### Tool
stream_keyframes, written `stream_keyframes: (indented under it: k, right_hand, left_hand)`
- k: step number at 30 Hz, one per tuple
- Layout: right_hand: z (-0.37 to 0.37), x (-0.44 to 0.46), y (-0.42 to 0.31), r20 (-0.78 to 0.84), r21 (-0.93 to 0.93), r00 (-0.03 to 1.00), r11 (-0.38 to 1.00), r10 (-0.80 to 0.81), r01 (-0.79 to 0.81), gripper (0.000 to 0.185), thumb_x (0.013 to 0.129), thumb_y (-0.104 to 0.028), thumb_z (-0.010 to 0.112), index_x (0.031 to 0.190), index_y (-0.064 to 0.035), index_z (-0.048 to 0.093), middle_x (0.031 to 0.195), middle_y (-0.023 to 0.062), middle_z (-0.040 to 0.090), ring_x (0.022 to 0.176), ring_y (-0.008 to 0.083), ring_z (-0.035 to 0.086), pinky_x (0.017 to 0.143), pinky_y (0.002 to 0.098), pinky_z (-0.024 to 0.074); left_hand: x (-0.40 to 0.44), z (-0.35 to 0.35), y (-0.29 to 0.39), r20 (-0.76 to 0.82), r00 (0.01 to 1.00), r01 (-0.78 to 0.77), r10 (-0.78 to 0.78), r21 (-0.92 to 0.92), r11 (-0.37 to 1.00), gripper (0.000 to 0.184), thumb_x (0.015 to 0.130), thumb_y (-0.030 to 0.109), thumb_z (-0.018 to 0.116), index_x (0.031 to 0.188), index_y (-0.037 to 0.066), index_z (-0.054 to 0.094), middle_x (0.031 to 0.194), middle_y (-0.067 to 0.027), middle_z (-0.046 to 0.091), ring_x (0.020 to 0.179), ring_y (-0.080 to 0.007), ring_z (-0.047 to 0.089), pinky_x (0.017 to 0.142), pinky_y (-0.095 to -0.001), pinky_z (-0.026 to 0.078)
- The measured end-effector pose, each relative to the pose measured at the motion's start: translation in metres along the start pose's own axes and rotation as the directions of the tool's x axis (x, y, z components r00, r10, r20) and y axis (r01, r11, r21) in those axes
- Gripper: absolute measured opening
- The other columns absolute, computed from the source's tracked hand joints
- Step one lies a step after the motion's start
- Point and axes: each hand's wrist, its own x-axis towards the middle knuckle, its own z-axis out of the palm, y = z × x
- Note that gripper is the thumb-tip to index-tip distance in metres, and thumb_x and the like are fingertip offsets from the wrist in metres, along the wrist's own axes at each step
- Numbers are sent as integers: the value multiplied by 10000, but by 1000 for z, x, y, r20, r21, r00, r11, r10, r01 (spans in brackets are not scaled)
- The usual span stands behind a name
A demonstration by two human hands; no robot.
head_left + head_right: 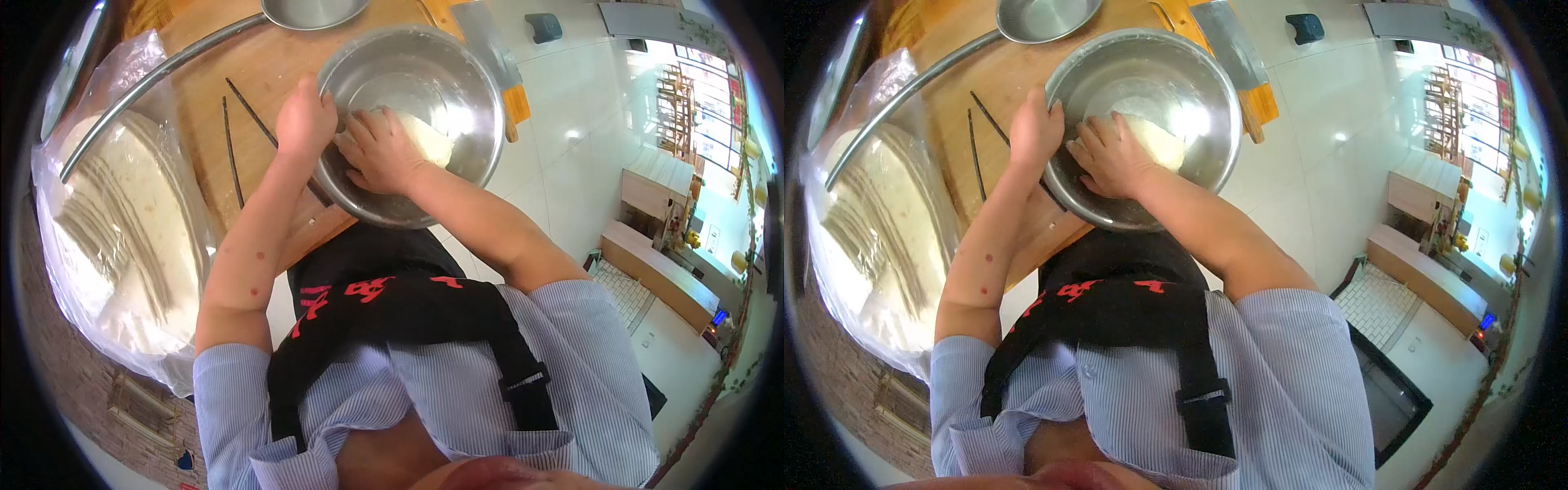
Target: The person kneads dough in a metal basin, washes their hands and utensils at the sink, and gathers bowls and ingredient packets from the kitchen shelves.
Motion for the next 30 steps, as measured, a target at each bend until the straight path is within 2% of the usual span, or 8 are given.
stream_keyframes:
  k: [6,12,16,19,22,24,27,30]
  right_hand:
    - [5,42,21,181,126,982,989,57,-80,305,756,-399,552,926,-151,600,970,55,554,975,231,499,895,411,343]
    - [3,69,25,399,82,905,977,147,-195,286,806,-357,490,955,-151,619,979,58,579,982,210,516,875,367,355]
    - [-6,50,3,216,34,958,979,190,-202,215,811,-229,488,932,-135,639,963,55,590,994,223,512,867,370,365]
    - [-69,13,-6,282,-118,959,991,-31,67,184,764,-153,521,892,-133,651,958,66,584,985,234,509,895,392,353]
    - [-99,-48,2,192,61,969,983,159,-173,119,712,-61,533,799,-63,614,873,81,564,911,262,535,760,384,477]
    - [-88,-92,26,165,0,963,976,213,-216,99,691,-38,536,779,-19,577,843,111,550,859,279,551,649,369,504]
    - [-68,-129,42,349,-112,900,965,262,-237,111,683,-38,538,784,0,563,835,144,554,824,292,568,645,366,500]
    - [-39,-119,44,344,-27,926,988,154,-154,99,680,-38,534,766,3,561,806,157,571,771,297,588,625,357,503]
  left_hand:
    - [5,0,-2,-43,999,-32,29,-74,997,235,803,171,520,953,-1,465,786,-223,597,746,-410,569,654,-470,450]
    - [4,-1,2,-25,998,53,-54,-16,998,234,813,202,516,930,3,475,819,-223,601,795,-403,569,690,-465,450]
    - [-2,-6,5,-33,998,58,-58,7,998,252,814,228,522,930,5,500,874,-233,598,843,-397,566,731,-465,444]
    - [0,-3,3,-34,998,48,-48,20,999,261,810,228,527,952,10,510,914,-235,592,870,-391,563,758,-457,440]
    - [-5,-4,0,-19,1000,13,-12,44,999,269,817,226,516,984,15,511,934,-216,603,886,-378,571,762,-447,447]
    - [-1,-4,0,-29,1000,-3,4,25,1000,272,820,222,511,996,16,508,932,-208,608,884,-375,575,758,-446,450]
    - [1,0,-3,-42,999,-5,5,-4,1000,276,818,215,513,1008,15,500,922,-213,607,876,-381,573,757,-453,447]
    - [0,1,-2,-40,999,-9,9,3,1000,286,814,203,516,1025,13,486,911,-222,603,868,-388,568,751,-459,444]
